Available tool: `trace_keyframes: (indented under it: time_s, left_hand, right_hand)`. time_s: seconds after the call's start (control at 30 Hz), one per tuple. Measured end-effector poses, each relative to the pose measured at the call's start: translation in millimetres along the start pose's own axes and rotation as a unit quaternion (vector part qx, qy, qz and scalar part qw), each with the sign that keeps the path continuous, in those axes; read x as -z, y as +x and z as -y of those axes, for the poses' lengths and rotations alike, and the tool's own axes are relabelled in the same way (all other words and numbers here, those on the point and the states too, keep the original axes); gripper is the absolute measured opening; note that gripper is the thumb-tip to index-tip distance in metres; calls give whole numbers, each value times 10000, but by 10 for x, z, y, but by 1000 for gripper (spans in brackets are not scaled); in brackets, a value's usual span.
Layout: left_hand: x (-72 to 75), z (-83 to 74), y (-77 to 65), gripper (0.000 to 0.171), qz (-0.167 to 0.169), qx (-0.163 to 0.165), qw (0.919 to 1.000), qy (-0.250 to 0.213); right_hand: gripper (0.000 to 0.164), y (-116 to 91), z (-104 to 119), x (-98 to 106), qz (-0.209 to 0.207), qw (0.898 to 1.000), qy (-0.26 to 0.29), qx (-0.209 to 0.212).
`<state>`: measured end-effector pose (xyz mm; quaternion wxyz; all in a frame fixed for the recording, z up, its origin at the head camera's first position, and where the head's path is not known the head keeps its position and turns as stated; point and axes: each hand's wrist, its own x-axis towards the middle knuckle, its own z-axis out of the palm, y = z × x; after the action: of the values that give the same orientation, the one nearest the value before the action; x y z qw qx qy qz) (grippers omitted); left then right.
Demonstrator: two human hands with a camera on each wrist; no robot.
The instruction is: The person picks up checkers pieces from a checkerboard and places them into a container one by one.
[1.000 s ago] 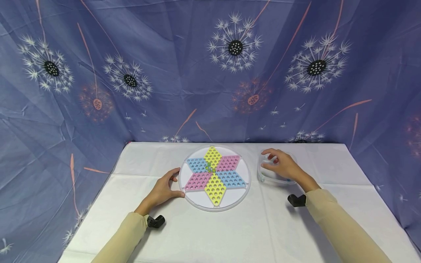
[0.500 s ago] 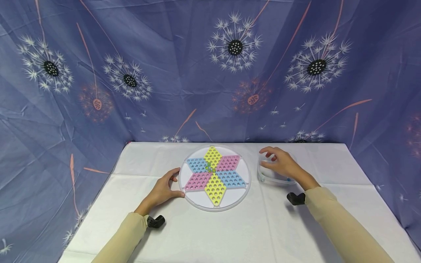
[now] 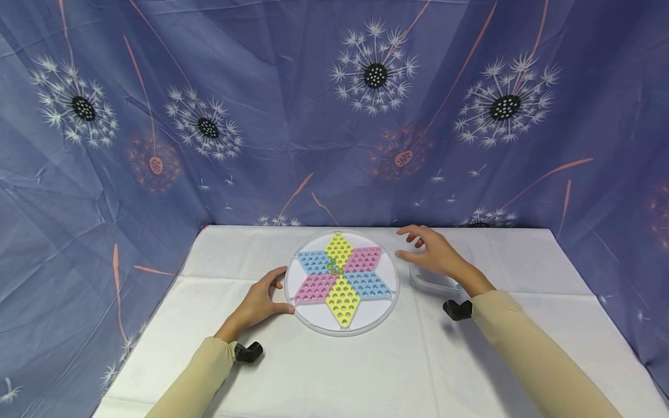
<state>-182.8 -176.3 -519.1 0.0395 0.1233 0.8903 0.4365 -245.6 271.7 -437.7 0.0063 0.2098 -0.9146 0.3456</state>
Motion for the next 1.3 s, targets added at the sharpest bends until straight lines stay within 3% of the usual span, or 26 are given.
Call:
trace_keyframes:
  time_s: [0.63, 1.3]
  left_hand:
    - [5, -13, -10, 110, -36, 82, 9999, -58]
    - [7, 7, 1, 109, -22, 26, 10000, -89]
  right_hand:
    - [52, 352, 385, -254, 322, 9974, 299, 573]
    - [53, 597, 659, -539, 664, 9926, 517, 872]
